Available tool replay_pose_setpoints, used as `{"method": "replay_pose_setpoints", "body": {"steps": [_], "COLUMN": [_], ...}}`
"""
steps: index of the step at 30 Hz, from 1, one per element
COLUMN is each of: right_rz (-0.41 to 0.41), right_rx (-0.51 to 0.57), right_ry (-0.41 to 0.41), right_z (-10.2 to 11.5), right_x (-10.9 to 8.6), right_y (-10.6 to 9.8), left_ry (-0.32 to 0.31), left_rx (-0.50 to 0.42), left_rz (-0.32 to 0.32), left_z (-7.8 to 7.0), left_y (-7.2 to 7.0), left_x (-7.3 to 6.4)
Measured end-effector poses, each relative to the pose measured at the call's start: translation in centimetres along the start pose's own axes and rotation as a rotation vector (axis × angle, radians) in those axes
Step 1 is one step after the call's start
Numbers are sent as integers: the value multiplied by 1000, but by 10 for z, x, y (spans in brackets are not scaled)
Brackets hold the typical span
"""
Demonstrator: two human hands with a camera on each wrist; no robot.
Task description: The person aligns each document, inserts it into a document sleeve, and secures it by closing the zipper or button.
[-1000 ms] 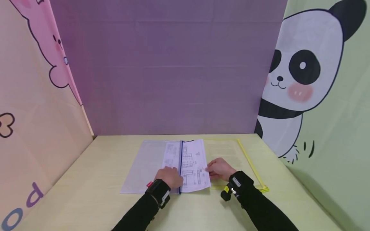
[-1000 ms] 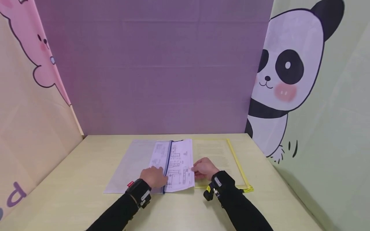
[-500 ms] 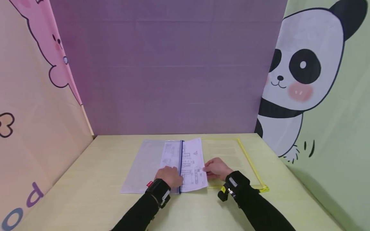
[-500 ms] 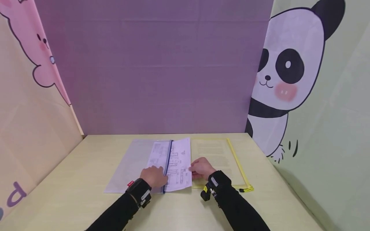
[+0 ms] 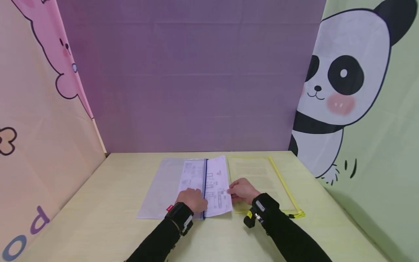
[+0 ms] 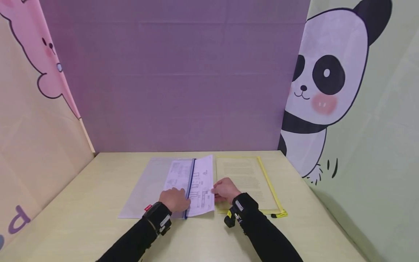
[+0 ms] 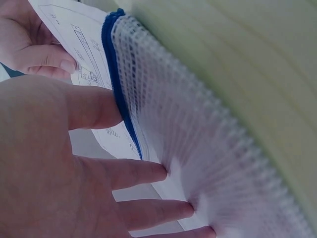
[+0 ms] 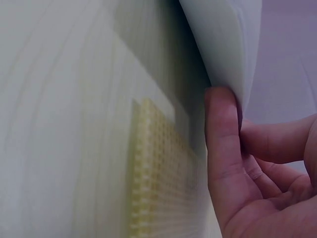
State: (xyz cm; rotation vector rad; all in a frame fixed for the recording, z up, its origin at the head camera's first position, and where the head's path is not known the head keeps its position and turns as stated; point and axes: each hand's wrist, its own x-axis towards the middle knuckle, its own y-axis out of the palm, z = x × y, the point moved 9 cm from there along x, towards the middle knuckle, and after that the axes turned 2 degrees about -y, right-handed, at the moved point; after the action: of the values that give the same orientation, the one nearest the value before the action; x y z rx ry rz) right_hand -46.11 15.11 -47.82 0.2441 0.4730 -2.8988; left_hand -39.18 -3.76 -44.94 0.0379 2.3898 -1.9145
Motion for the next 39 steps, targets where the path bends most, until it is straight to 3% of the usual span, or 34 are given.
{"method": "replay_pose_setpoints", "body": {"steps": [19,39], "right_rz": [10,55], "right_rx": [16,10], "right_ry": [-25,20], "right_z": [4,-6], "right_x": [2,-3], "right_y": [18,16], "left_ry": [7,17], "left_rx": [-12,-32], "left_rz": [4,15], "left_z": [0,1], "left_y": [1,-1], "left_x": [1,0]}}
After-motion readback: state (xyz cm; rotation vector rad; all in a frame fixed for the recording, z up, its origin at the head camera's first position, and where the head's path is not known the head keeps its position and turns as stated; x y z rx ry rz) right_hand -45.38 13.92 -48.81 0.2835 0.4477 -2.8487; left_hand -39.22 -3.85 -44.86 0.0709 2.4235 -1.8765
